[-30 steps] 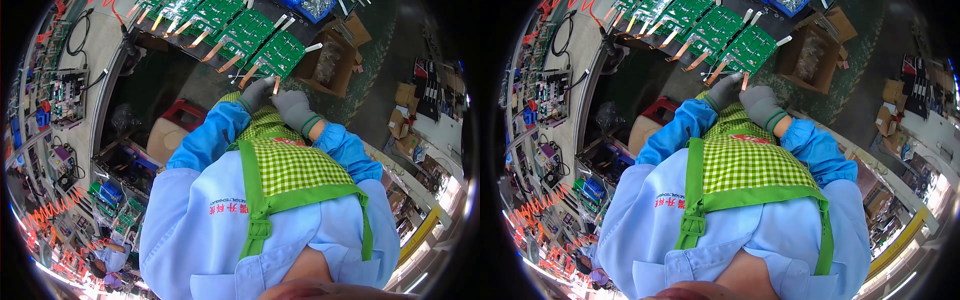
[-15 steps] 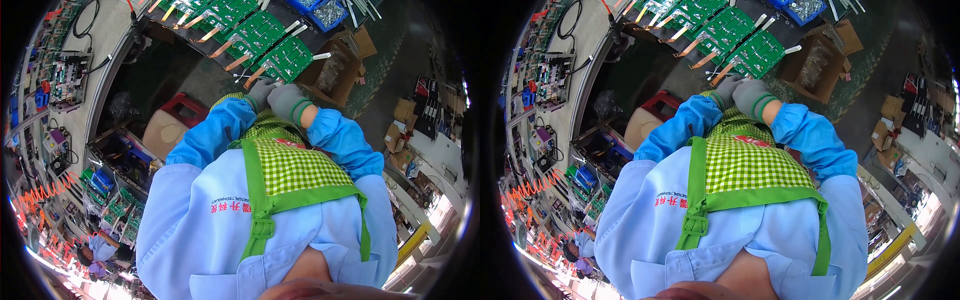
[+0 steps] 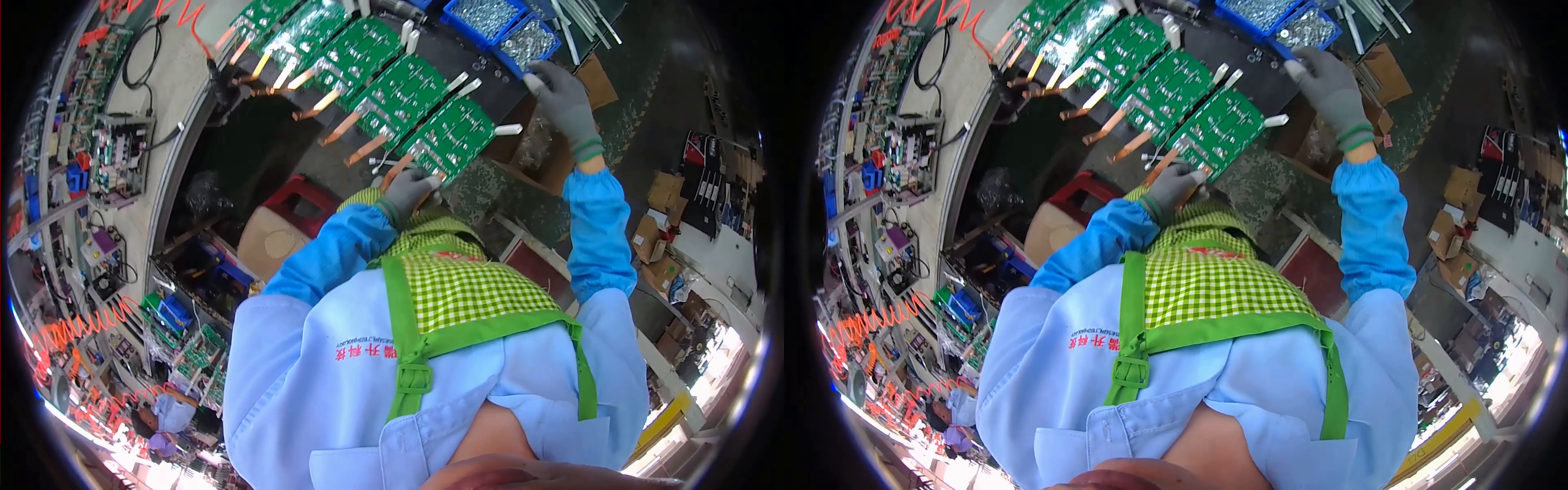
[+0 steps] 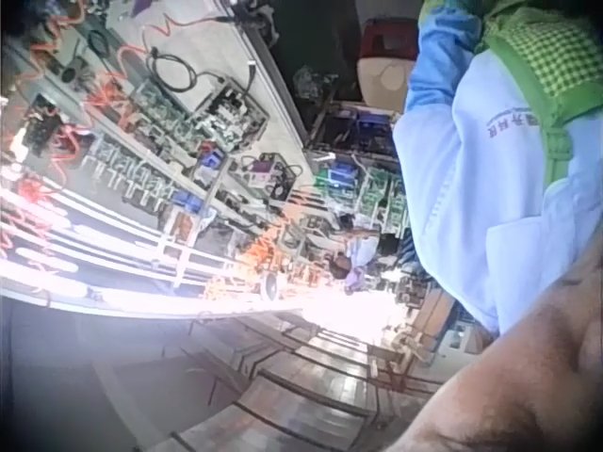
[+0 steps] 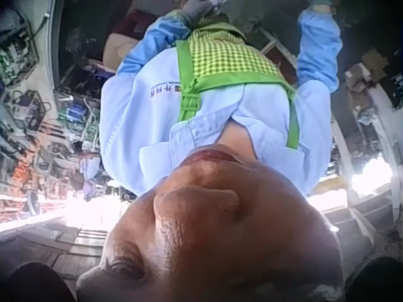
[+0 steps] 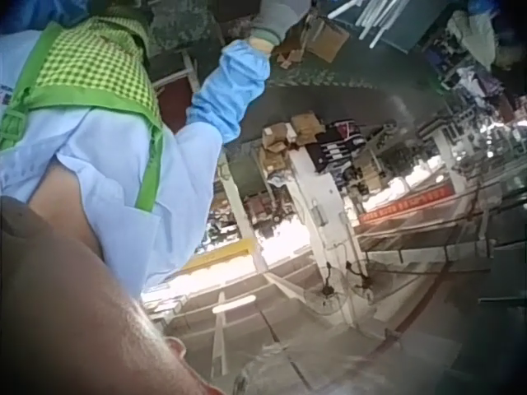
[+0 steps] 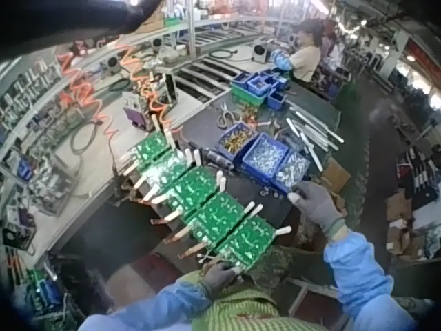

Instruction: Assembling components and brackets onto printed circuit boards using an electric screwdriver.

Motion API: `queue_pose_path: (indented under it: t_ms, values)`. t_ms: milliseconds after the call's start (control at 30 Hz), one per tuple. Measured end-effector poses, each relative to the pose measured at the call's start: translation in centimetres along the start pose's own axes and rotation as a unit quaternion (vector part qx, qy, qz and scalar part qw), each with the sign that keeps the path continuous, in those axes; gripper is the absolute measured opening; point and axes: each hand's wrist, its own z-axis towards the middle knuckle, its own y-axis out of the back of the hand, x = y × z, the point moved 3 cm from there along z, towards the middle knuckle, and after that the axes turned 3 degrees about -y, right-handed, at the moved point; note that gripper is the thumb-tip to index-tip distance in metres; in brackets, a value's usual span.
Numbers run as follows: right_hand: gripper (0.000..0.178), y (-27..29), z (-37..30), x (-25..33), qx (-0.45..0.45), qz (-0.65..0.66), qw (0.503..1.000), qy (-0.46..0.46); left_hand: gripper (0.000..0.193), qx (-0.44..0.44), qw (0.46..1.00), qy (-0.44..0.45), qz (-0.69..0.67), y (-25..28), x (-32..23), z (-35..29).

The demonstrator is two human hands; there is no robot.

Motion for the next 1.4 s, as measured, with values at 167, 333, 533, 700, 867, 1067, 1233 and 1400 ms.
queue_pose_path:
  t_ms: [167,333,533,700,867,1067,1233,1400]
  values:
    - [0.033,-2.8,3.7,-14.9,-0.099,-0.121,0.983,-0.093,0.024,0.005,1.000,0.027,-0.007,-1.0,-0.7,-0.8]
    - [0.030,-7.5,6.5,-18.3,-0.103,-0.228,0.958,-0.140,0.023,-0.016,0.998,0.061,0.019,-1.1,-1.0,-1.5]
    - [0.027,-8.4,9.0,-17.7,-0.124,-0.229,0.954,-0.151,0.024,-0.029,0.996,0.058,-0.056,-2.0,-1.9,-1.9]
    - [0.019,-9.3,10.1,-19.2,-0.149,-0.233,0.955,-0.107,0.027,-0.017,0.993,0.081,-0.082,-1.6,-1.9,-1.6]
    - [0.015,-6.8,11.5,-20.4,-0.294,-0.091,0.947,-0.087,0.033,-0.010,0.992,0.093,-0.080,-1.3,-1.9,-1.8]
    - [0.021,-5.6,16.1,-18.6,-0.155,0.150,0.969,-0.117,0.032,-0.029,0.990,0.119,-0.071,-1.3,-2.0,-2.1]
    - [0.020,-9.7,20.7,-17.2,0.055,0.025,0.998,-0.034,0.027,-0.042,0.992,0.088,-0.079,-1.9,-2.8,-2.2]
    - [0.033,-12.9,22.6,-16.4,0.190,-0.269,0.944,-0.033,0.026,-0.045,0.991,0.090,-0.087,-1.8,-2.5,-2.1]
